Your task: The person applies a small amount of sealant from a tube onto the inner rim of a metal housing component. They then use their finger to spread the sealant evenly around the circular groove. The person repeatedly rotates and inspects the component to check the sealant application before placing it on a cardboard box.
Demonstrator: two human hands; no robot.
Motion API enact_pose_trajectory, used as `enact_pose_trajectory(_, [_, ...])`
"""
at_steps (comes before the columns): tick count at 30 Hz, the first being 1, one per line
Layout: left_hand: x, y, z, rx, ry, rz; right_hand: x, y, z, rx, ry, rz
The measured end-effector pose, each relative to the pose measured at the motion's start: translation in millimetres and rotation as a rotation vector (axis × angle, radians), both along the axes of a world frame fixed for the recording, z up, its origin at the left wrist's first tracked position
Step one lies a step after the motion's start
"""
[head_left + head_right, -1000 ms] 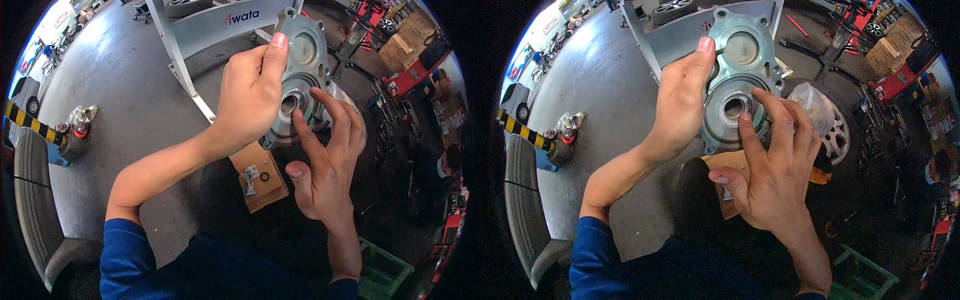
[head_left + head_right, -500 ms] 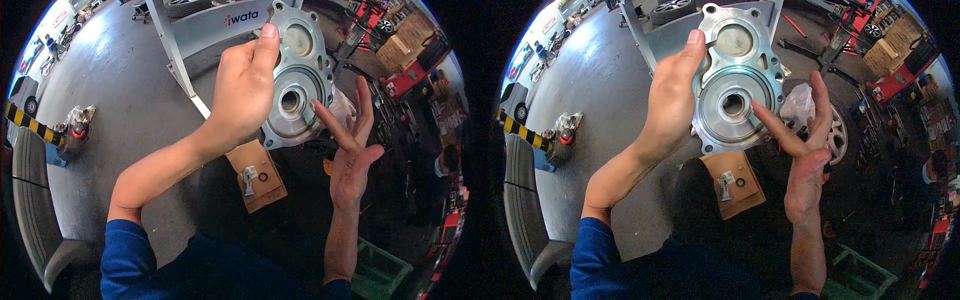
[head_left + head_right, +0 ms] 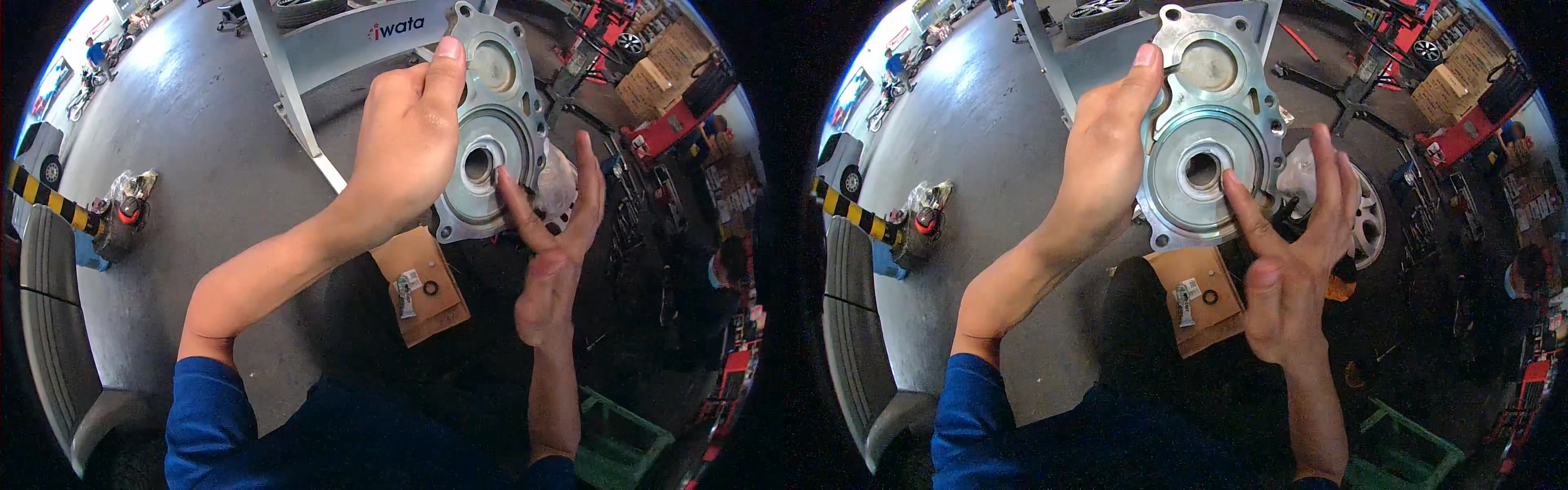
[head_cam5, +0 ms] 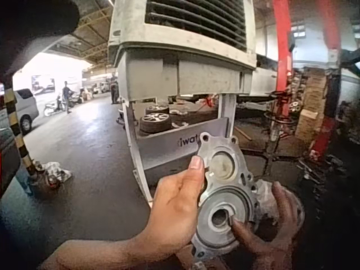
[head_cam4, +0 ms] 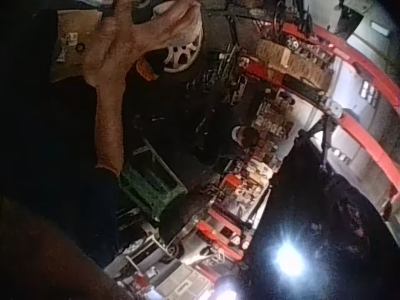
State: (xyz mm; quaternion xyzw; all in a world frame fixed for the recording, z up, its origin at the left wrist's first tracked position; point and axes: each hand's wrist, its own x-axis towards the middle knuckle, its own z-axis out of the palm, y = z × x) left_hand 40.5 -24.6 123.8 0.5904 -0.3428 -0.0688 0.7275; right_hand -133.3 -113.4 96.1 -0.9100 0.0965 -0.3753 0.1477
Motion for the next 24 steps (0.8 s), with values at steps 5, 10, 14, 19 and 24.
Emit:
enact_pose_trajectory(5, [3,0,-4,0.007,0.005,0.012,-9,2,17,-0.409,0.051,-0.135])
enact_pose_trajectory(10, [1,-1,0,0.021,-0.002,-0.009,-8,-11,27,-0.420,0.021,-0.080])
enact_pose_trajectory(14, [0,1,3,0.038,-0.007,-0.008,-7,-10,27,-0.460,0.101,-0.111])
enact_pose_trajectory(19, [-1,0,4,0.046,0.006,-0.010,-7,-6,26,-0.547,0.161,-0.159])
enact_pose_trajectory(24, [-3,-3,2,0.074,-0.054,0.050,-7,-2,27,-0.668,0.273,-0.193])
